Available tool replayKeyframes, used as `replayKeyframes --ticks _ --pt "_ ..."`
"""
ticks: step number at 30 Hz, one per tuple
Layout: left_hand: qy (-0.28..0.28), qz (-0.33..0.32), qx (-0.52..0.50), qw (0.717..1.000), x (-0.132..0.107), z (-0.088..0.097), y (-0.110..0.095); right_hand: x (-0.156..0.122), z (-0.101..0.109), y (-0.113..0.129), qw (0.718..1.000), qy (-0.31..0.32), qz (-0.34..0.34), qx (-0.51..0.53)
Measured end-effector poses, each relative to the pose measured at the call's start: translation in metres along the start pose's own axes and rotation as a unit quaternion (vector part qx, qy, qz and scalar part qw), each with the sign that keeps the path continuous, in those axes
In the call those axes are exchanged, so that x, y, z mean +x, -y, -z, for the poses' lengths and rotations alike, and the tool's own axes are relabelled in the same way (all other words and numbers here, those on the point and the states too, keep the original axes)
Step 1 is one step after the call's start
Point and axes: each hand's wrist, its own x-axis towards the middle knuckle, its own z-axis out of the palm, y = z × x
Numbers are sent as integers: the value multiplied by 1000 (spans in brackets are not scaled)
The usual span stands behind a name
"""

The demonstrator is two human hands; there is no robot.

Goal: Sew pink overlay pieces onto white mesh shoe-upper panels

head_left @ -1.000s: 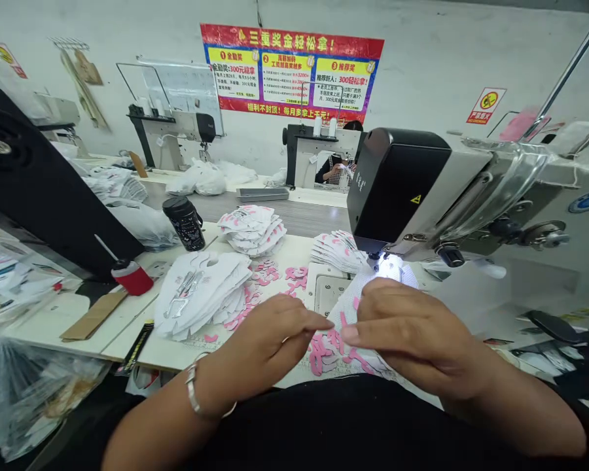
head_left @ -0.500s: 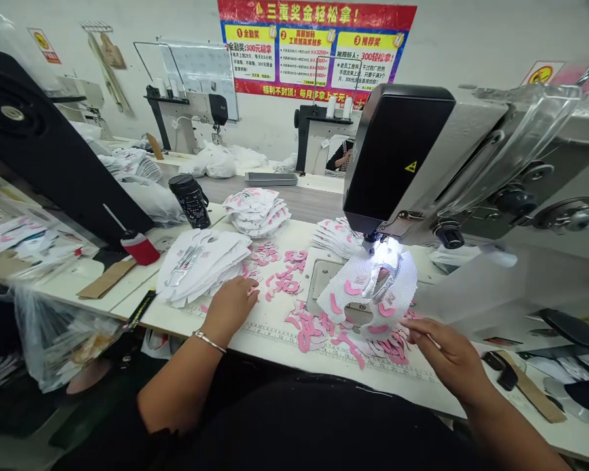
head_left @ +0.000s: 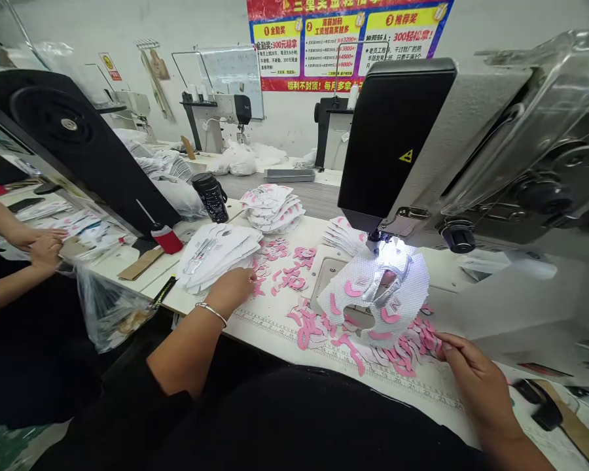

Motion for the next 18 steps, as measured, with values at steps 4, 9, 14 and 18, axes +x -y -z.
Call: replayKeyframes --ticks 4,9,14,18 --pt "19 5 -15 1000 -6 -7 -6 -7 -3 15 1000 11 -13 5" --pt "10 32 -19 999 -4 -2 -13 -5 -5 12 999 26 39 9" --pt "20 41 -15 999 10 0 -15 -2 -9 11 996 25 77 23" --pt "48 23 -19 998 25 -4 -13 -3 -8 17 992 25 120 28"
